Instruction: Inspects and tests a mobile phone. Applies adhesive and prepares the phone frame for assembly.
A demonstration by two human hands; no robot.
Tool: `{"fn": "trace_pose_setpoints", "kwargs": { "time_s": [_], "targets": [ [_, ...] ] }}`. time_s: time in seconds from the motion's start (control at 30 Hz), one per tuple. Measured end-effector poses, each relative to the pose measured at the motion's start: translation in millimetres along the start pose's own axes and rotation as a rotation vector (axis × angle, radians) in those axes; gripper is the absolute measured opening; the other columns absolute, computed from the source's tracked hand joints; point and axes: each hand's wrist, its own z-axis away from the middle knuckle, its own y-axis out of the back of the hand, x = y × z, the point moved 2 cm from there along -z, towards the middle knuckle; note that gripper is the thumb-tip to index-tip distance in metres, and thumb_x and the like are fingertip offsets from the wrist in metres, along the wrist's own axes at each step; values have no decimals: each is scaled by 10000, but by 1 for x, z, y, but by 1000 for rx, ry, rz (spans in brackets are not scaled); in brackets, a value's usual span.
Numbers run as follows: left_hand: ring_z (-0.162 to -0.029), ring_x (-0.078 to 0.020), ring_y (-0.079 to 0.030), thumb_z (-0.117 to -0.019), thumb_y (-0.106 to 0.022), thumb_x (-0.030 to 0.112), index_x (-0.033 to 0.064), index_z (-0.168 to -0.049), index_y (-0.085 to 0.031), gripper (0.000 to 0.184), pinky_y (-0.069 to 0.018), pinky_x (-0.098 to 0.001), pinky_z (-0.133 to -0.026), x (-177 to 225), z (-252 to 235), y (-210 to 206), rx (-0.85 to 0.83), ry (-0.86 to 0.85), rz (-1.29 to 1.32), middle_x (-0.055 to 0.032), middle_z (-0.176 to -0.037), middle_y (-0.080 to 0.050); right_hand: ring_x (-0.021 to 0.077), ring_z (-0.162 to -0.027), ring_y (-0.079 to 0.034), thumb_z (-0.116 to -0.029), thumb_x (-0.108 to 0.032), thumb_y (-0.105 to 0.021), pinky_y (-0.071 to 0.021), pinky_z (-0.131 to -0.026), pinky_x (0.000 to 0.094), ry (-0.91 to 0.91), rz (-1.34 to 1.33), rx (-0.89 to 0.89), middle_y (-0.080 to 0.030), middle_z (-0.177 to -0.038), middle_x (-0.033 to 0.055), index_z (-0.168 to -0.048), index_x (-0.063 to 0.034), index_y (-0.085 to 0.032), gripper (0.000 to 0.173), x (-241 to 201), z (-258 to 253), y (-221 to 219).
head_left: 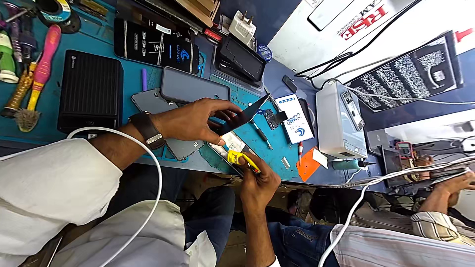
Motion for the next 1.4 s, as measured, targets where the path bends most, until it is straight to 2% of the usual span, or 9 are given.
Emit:
{"fn": "trace_pose_setpoints", "kwargs": {
  "time_s": [0.33, 0.77, 1.27, 1.4],
  "targets": [
    [-1169, -174, -660, -751, -814, 25, 90, -1383, -564, 683, -617, -329, -925, 1, 0, 0, -1, -1, -15, -60, -1324, -622, 64, -852, -735, -927, -49, -718, -622, -768, 240, 16, 17, 21, -777, -943, 31, -1001, -40, -782, 98, 2, 4, 7],
    [-1163, -185, -663, -755, -801, 14, 94, -1382, -563, 675, -623, -336, -914, 0, -1, 0, -9, -3, 8, -66, -1320, -621, 43, -823, -720, -916, -48, -725, -606, -736, 216, 7, 46, 43, -772, -918, 15, -1006, -46, -783, 107, 5, 10, 17],
    [-1150, -177, -670, -751, -809, 30, 84, -1387, -558, 685, -625, -329, -910, 0, -1, 0, -5, -1, -10, -71, -1310, -623, 74, -811, -736, -916, -37, -721, -636, -724, 251, -28, 21, 56, -771, -914, 24, -1004, -43, -779, 105, 8, 18, 27],
    [-1147, -188, -675, -759, -806, 14, 89, -1387, -555, 680, -629, -332, -897, 0, -1, -1, -14, 3, -6, -74, -1318, -624, 54, -795, -727, -913, -33, -716, -623, -709, 229, -30, 45, 66, -770, -902, 13, -1006, -51, -783, 117, 9, 20, 31]
  ]
}}
